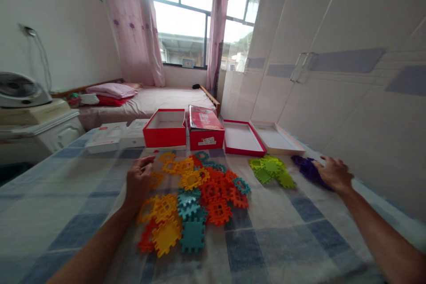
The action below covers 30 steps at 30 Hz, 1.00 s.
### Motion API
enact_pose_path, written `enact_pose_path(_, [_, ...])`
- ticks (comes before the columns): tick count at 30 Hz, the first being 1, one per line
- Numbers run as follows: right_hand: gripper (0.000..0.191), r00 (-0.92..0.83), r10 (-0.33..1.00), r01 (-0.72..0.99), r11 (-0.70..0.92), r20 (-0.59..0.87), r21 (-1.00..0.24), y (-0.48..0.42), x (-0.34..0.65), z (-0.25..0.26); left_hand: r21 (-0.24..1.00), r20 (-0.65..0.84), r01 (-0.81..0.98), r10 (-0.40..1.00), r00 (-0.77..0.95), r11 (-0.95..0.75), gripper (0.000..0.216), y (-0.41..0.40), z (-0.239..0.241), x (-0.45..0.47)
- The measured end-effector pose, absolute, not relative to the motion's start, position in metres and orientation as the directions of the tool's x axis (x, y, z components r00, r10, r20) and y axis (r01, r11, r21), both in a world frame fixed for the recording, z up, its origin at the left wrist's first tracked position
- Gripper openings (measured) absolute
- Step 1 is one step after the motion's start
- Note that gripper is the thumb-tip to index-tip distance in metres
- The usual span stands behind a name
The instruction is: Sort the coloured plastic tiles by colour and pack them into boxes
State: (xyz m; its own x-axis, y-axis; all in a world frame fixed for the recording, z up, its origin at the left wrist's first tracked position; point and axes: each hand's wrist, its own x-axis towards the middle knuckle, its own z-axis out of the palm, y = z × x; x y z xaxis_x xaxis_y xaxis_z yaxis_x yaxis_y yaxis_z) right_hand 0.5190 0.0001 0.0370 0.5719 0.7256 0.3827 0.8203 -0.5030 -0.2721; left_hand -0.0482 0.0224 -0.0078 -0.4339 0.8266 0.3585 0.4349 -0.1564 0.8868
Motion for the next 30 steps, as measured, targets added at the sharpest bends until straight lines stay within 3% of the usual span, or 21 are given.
enact_pose_path(2, [0.048,0.53,0.709,0.848,-0.459,0.466,-0.265,0.002,0.504,0.036,0.895,0.332,0.424,0.845,-0.419,-0.141,0.035,0.023,-0.008,-0.048])
enact_pose_path(5, [0.044,0.315,0.785,0.944,-0.198,0.533,-0.266,0.006,0.457,0.04,0.906,0.292,0.41,0.859,-0.42,-0.107,0.036,0.027,-0.011,-0.049])
enact_pose_path(8, [0.037,0.085,0.905,0.897,0.113,0.416,-0.428,0.007,0.388,0.045,0.909,0.282,0.405,0.861,-0.424,-0.098,0.037,0.028,-0.014,-0.051])
enact_pose_path(10, [0.037,-0.072,0.948,0.827,0.231,0.311,-0.512,0.006,0.338,0.046,0.91,0.28,0.402,0.863,-0.42,-0.1,0.035,0.028,-0.014,-0.051])
enact_pose_path(13, [0.035,-0.263,0.929,0.792,0.362,0.26,-0.492,0.004,0.274,0.042,0.911,0.281,0.398,0.865,-0.416,-0.105,0.034,0.027,-0.012,-0.05])
enact_pose_path(19, [0.036,-0.267,0.905,0.878,0.371,0.332,-0.304,-0.004,0.221,0.021,0.903,0.309,0.411,0.855,-0.417,-0.126,0.029,0.027,-0.012,-0.048])
enact_pose_path(24, [0.049,-0.223,0.916,0.865,0.344,0.335,-0.366,-0.004,0.221,0.013,0.895,0.326,0.425,0.846,-0.421,-0.134,0.027,0.03,-0.016,-0.049])
enact_pose_path(30, [0.032,-0.212,0.911,0.819,0.364,0.355,-0.444,-0.006,0.219,0.015,0.889,0.325,0.441,0.846,-0.423,-0.121,0.029,0.032,-0.017,-0.049])
